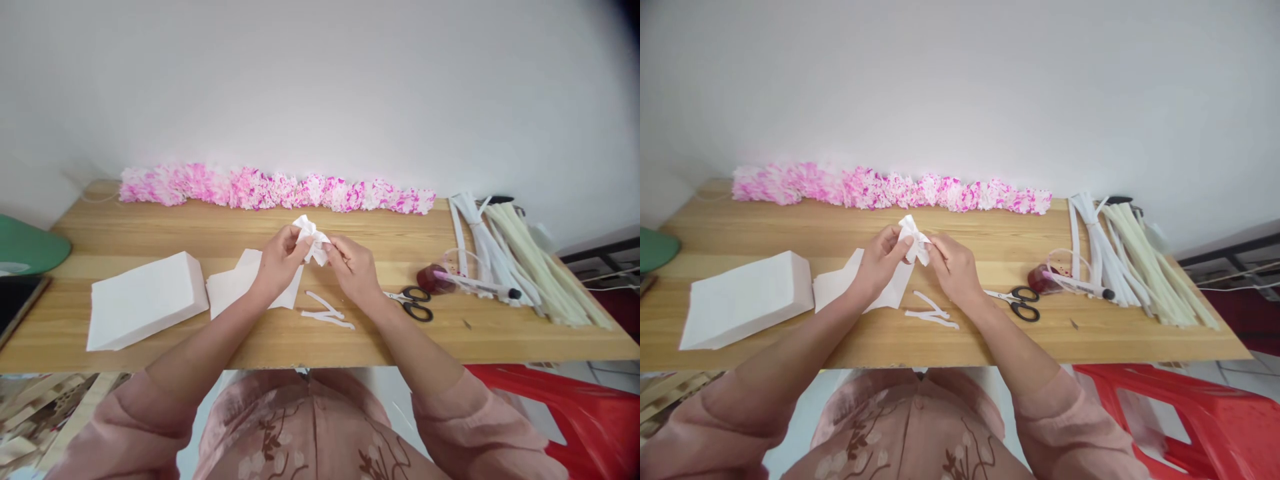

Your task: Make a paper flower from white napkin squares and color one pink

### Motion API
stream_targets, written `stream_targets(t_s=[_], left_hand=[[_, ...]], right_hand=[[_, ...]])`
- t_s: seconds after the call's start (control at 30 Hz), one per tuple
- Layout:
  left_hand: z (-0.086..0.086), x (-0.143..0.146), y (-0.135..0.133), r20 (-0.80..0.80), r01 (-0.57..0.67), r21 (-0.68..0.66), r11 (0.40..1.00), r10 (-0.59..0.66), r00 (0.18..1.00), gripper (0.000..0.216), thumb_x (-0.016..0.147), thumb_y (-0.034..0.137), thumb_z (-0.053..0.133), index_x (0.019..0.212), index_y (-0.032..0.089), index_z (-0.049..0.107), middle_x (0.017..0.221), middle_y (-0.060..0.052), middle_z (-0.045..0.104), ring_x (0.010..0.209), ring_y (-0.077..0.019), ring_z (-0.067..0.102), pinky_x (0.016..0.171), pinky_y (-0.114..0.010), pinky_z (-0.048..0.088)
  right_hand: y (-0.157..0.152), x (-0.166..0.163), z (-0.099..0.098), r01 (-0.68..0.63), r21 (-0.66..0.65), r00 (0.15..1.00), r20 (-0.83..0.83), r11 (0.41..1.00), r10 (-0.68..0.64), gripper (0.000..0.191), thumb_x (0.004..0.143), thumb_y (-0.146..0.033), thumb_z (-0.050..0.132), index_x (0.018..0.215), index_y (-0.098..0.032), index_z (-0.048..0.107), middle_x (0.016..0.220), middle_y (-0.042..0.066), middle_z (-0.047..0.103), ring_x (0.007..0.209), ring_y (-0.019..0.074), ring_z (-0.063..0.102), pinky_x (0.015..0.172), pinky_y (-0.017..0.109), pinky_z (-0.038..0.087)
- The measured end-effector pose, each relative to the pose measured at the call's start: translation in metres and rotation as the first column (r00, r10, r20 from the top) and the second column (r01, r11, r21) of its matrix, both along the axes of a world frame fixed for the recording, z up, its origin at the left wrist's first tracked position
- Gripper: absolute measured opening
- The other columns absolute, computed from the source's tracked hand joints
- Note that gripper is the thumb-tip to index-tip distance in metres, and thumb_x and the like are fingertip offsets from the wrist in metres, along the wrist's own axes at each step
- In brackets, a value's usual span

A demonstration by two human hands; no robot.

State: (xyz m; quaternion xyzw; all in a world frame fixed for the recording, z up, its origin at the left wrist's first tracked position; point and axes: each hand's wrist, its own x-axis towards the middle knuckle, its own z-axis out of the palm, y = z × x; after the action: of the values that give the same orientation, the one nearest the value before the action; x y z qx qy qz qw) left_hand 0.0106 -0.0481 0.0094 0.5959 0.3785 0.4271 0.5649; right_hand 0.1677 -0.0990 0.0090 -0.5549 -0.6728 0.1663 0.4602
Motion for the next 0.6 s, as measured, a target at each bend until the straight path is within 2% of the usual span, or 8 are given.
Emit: stream_targets(t_s=[0.07,0.2,0.27,0.33,0.43,0.5,0.6], left_hand=[[0.001,-0.001,-0.001,-0.039,-0.022,0.037,0.999,0.024,0.999,0.023,0.088,0.041,0.058,0.082,0.019,0.054,0.071,0.003,0.059,0.064,-0.0106,0.056,0.061,-0.022,0.045],[0.005,-0.001,-0.006,-0.265,-0.069,0.200,0.977,0.121,0.957,0.015,0.087,0.031,0.056,0.077,0.019,0.057,0.070,0.003,0.061,0.064,-0.0110,0.055,0.061,-0.023,0.040],[0.008,0.000,-0.009,-0.335,-0.068,0.277,0.959,0.162,0.928,0.012,0.085,0.028,0.057,0.077,0.019,0.058,0.071,0.003,0.063,0.066,-0.0115,0.057,0.063,-0.023,0.040],[0.008,0.000,-0.011,-0.353,-0.054,0.310,0.949,0.168,0.920,0.011,0.084,0.027,0.057,0.077,0.019,0.059,0.072,0.003,0.064,0.067,-0.0120,0.058,0.065,-0.024,0.040],[0.006,0.001,-0.009,-0.281,-0.050,0.231,0.972,0.116,0.953,0.013,0.084,0.029,0.057,0.076,0.019,0.059,0.073,0.002,0.065,0.069,-0.0128,0.059,0.066,-0.024,0.043],[0.004,0.001,-0.006,-0.167,-0.045,0.124,0.991,0.066,0.984,0.015,0.084,0.032,0.059,0.078,0.019,0.060,0.076,0.001,0.066,0.071,-0.0131,0.060,0.068,-0.024,0.046],[0.001,0.001,-0.003,-0.050,-0.027,0.031,0.999,0.028,0.998,0.017,0.083,0.034,0.062,0.080,0.018,0.060,0.078,0.000,0.066,0.072,-0.0129,0.060,0.070,-0.024,0.049]], right_hand=[[0.000,-0.001,0.000,0.000,-0.023,1.000,-0.015,1.000,0.000,0.026,0.097,-0.035,0.049,0.103,-0.021,0.070,0.094,0.004,0.073,0.078,0.0160,0.065,0.071,0.027,0.049],[0.000,-0.003,0.000,0.016,-0.036,1.000,-0.015,0.999,-0.016,0.028,0.091,-0.037,0.058,0.112,-0.021,0.067,0.104,0.006,0.073,0.084,0.0176,0.066,0.068,0.027,0.051],[0.001,-0.003,0.000,0.030,-0.007,0.999,0.019,1.000,-0.030,0.024,0.092,-0.036,0.057,0.107,-0.021,0.068,0.100,0.006,0.072,0.084,0.0176,0.065,0.068,0.027,0.049],[0.000,-0.003,0.001,0.053,0.018,0.996,0.065,0.998,-0.054,0.021,0.095,-0.036,0.053,0.092,-0.021,0.067,0.087,0.005,0.069,0.076,0.0160,0.061,0.067,0.027,0.045],[0.000,-0.001,0.002,0.099,0.020,0.992,0.076,0.995,-0.100,0.036,0.098,-0.038,0.046,0.067,-0.021,0.053,0.065,0.000,0.054,0.062,0.0132,0.049,0.062,0.027,0.038],[0.000,-0.001,0.002,0.113,-0.010,0.993,0.015,0.993,-0.113,0.041,0.098,-0.041,0.046,0.062,-0.021,0.045,0.060,-0.003,0.044,0.058,0.0122,0.043,0.058,0.027,0.034],[0.000,0.000,0.002,0.095,-0.030,0.995,-0.031,0.995,-0.096,0.041,0.098,-0.043,0.046,0.063,-0.021,0.044,0.060,-0.003,0.042,0.058,0.0119,0.042,0.057,0.026,0.033]])
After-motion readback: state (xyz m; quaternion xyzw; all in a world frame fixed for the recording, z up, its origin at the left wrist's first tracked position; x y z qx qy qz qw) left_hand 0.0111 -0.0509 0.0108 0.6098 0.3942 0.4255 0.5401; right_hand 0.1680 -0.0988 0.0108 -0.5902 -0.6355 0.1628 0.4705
